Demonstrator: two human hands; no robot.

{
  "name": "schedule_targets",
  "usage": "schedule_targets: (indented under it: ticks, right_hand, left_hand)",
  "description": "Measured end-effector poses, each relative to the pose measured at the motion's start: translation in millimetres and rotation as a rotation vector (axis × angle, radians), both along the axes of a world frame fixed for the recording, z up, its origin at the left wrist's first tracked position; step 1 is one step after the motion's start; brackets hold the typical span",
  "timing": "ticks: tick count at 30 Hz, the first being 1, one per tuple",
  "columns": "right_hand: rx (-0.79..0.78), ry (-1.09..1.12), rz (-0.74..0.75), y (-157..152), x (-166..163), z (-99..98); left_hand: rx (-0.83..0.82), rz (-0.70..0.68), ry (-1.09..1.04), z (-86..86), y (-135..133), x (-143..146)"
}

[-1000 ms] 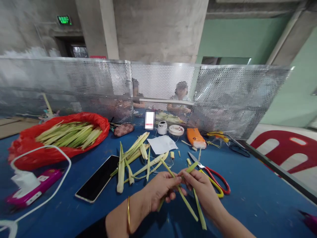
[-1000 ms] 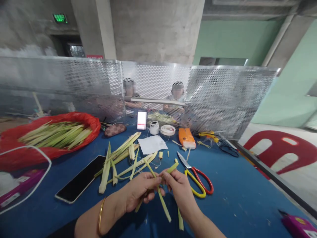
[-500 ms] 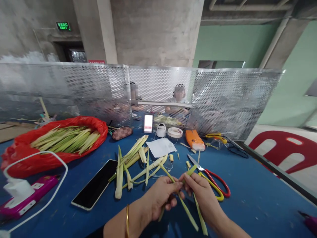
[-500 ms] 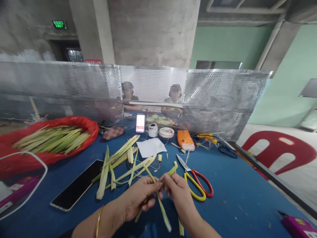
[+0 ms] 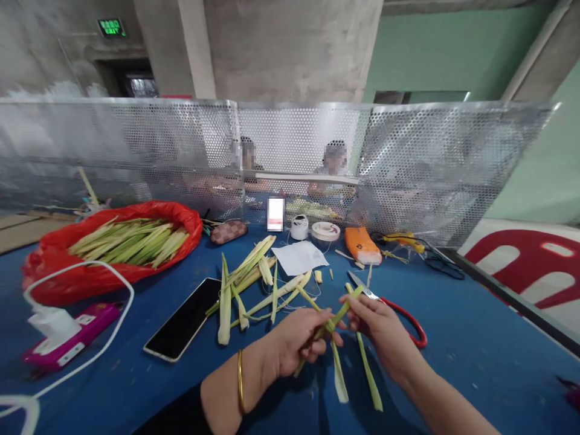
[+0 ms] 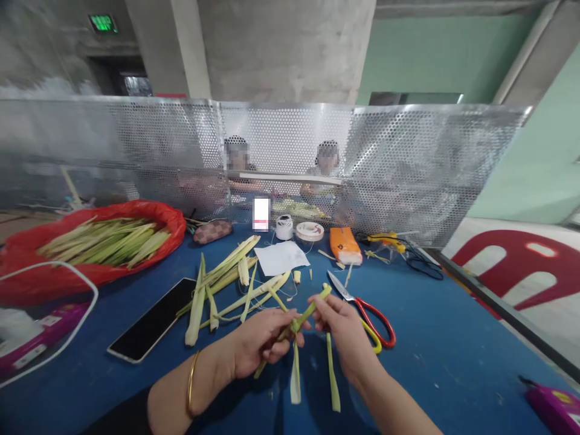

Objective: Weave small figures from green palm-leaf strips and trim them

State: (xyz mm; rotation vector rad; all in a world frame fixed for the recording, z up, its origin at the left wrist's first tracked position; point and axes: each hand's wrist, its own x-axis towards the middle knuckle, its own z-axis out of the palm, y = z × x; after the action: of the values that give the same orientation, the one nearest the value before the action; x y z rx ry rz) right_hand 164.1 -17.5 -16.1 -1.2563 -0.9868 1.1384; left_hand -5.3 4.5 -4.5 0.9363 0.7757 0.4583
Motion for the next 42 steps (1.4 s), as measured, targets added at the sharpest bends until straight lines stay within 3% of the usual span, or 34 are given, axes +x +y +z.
schedule_targets:
  ticks: [2, 4, 7, 9, 13, 16, 19, 24, 28, 31, 33, 35, 37, 39, 42]
  right_hand:
    - [0.149, -0.24, -0.212, 3.5, 8.0, 2.3]
    - [0.345, -0.59, -0.303, 2.7, 12.3, 5.8]
    - [0.549, -1.082, -0.118, -5.3, 8.3, 13.1]
    - [0.575, -1.204, 0.043, -11.0, 1.3, 16.5]
    - [0.451, -0.997, 0.293, -15.4, -10.1, 13.8]
    - [0.318, -0.741, 0.254, -16.5, -13.2, 8.5]
    - [0.319, -0.651, 0.15, -19.6, -14.8, 5.6]
    - [0.46, -0.75, 0.047, -24.4, -19.2, 2.3]
    - [0.6, -0.914, 0.048, -24.5, -19.7, 2.8]
    - [0.716, -1.06, 0.043, -21.6, -11.1, 8.1]
    - [0.745, -1.083, -0.128, -17.5, -1.8, 12.1]
    - [0.657, -0.97, -0.398, -12.1, 6.4, 14.4]
    - [0.453, -0.689, -0.513, -7.0, 9.9, 14.4]
    - [0.216, -0.333, -0.345, -4.2, 7.4, 13.0]
    - [-0.04, 0.086, 0.068, -6.2, -2.5, 10.9]
  left_hand:
    - [0.011, 0.008, 0.038, -0.1, -0.1, 0.5]
    - [0.058, -0.025, 0.084, -0.4, -3.6, 2.3]
    - [0.145, -0.091, 0.154, -1.9, -12.7, 6.7]
    - [0.19, -0.106, 0.195, -3.4, -18.1, 9.8]
    - [0.251, -0.088, 0.29, -5.7, -22.2, 13.1]
    - [0.256, -0.102, 0.275, -5.2, -20.6, 12.9]
    - [0.148, -0.173, 0.232, -3.6, -18.1, 12.0]
    - [0.082, -0.258, 0.178, -7.1, -18.3, 13.1]
    - [0.09, -0.252, 0.155, -10.5, -21.9, 16.1]
    - [0.073, -0.128, 0.132, -8.0, -21.6, 15.9]
    - [0.017, 0.011, 0.093, -5.4, -18.1, 13.3]
    - [-0.038, 0.113, 0.029, -3.4, -12.7, 9.3]
    - [-0.06, 0.163, -0.033, -2.4, -7.3, 5.6]
    - [-0.083, 0.169, -0.067, -1.9, -4.0, 3.5]
    - [-0.126, 0.12, -0.078, -2.0, -3.7, 3.5]
